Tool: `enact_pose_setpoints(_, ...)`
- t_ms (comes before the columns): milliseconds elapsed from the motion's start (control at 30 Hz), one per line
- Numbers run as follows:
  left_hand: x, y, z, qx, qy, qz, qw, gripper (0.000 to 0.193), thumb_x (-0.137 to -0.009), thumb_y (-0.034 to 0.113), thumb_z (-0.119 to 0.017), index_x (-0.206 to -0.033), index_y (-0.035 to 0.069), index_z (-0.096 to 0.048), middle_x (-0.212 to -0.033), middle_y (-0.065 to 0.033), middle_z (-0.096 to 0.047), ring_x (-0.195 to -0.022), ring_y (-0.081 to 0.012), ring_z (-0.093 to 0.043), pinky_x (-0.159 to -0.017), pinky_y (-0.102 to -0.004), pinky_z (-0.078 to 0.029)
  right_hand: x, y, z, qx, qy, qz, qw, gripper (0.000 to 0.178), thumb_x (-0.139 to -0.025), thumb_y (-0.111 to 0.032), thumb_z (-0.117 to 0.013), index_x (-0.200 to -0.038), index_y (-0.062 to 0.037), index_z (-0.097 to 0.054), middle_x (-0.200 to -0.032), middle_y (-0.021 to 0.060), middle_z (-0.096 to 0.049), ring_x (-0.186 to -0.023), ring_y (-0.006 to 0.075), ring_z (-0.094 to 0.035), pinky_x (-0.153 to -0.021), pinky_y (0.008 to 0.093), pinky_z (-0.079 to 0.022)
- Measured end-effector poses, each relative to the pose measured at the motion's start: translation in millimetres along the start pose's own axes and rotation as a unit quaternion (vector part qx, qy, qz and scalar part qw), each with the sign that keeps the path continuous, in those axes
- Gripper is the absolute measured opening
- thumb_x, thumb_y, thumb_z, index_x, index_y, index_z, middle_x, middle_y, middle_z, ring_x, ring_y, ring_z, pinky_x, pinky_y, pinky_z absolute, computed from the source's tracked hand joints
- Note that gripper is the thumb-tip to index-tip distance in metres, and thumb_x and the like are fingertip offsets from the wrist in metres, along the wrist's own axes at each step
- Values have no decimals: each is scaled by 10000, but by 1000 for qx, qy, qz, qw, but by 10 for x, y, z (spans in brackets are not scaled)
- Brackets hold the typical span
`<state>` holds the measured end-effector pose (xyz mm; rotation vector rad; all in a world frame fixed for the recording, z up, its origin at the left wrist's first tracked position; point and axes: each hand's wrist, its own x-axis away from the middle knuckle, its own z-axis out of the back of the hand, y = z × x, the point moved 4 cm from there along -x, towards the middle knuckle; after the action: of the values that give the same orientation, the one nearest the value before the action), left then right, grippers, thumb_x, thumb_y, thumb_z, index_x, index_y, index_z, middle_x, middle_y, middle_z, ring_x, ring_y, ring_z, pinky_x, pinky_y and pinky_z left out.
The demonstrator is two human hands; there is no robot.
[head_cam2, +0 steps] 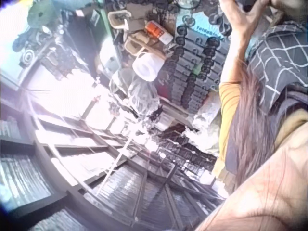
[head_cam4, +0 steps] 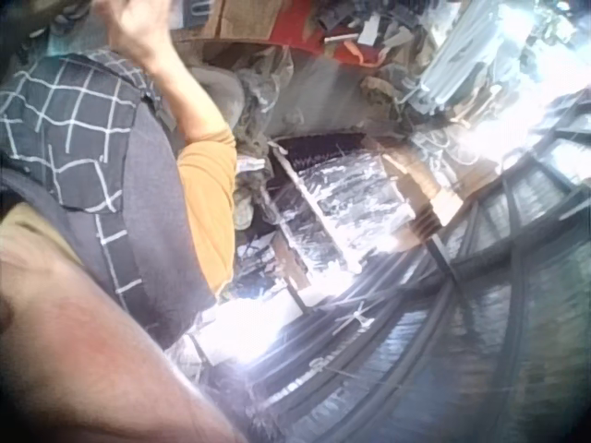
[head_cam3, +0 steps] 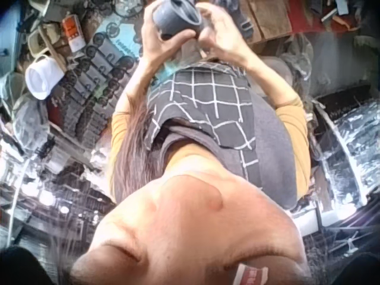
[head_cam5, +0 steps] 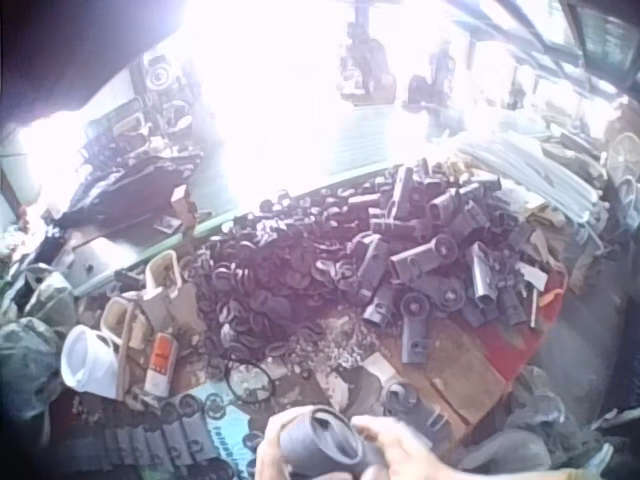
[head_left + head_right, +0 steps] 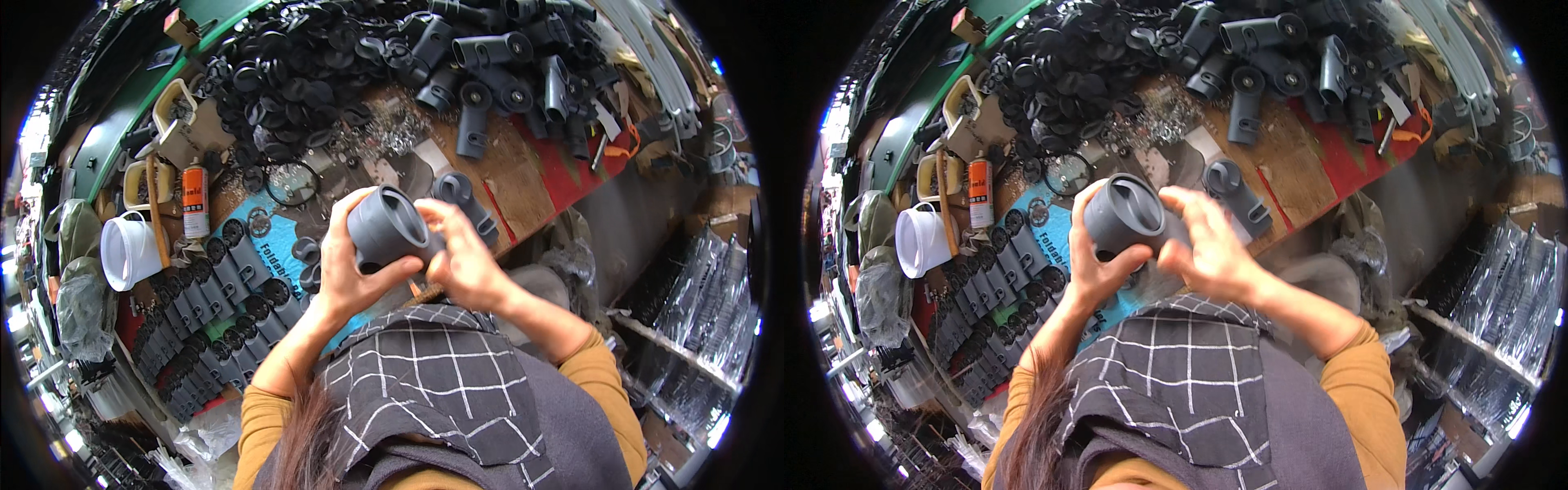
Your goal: The person repeatedly picks up small black plastic components and circular inserts from a cluttered workbench, fits the inserts into the components, and places the assembled units aside. The person handles items one at a time, turning them over and pressing parts together by hand.
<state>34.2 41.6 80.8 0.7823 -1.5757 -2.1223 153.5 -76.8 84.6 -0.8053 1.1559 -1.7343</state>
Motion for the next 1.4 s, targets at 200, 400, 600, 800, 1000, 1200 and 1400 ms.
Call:
enact_pose_setpoints(200,4,-245,-47,29,111,61,991,820,-820,719,-492,-1178,-18,-509,-882,-109,-648,-805,-186,-630,-717,-305,-497,224,80,-348,-27,-86,-97,991,851,-725,-210,-743,-1408,-34,-265,-1159,251,-559,-1046,384,-595,-875,426,-469)
enact_pose_setpoints(400,135,-560,-283,437,84,355,822,666,-953,619,-330,-1126,35,-602,-982,-55,-658,-940,-168,-602,-922,-317,-435,197,173,-325,90,-7,-82,993,827,-743,-224,-719,-1401,-34,-256,-1138,275,-564,-1008,442,-595,-855,466,-477)
enact_pose_setpoints(600,182,-652,-350,305,182,275,893,549,-993,505,-315,-1083,37,-587,-963,-60,-634,-886,-145,-592,-839,-301,-458,186,262,-351,76,-6,-91,993,741,-777,-397,-718,-1316,-34,-360,-1040,206,-565,-938,399,-583,-874,449,-444)
enact_pose_setpoints(800,238,-587,-402,298,93,205,928,534,-1012,448,-297,-1111,8,-584,-976,-60,-625,-879,-133,-577,-807,-271,-453,25,333,-153,56,35,-41,997,397,-954,-398,-493,-838,-20,-528,-773,154,-537,-825,333,-517,-745,429,-399)
enact_pose_setpoints(1000,272,-631,-506,368,80,302,876,554,-1023,436,-252,-1040,8,-602,-949,-66,-641,-867,-147,-582,-855,-282,-435,126,307,-216,128,58,59,988,269,-912,-274,-573,-873,-12,-527,-822,156,-534,-799,336,-481,-725,438,-380)
enact_pose_setpoints(1200,276,-686,-531,430,86,346,830,543,-1023,433,-258,-1069,15,-600,-976,-76,-656,-867,-162,-605,-837,-291,-452,152,336,-136,187,78,104,974,368,-910,-383,-567,-941,-17,-545,-870,132,-546,-854,321,-488,-767,446,-377)
enact_pose_setpoints(1400,205,-907,-447,465,171,365,789,458,-990,458,-360,-1014,90,-632,-889,-7,-673,-818,-133,-629,-769,-285,-475,447,429,-481,138,-13,-71,988,1060,-715,-425,-780,-1472,-9,-166,-1265,251,-451,-1091,399,-500,-986,456,-375)
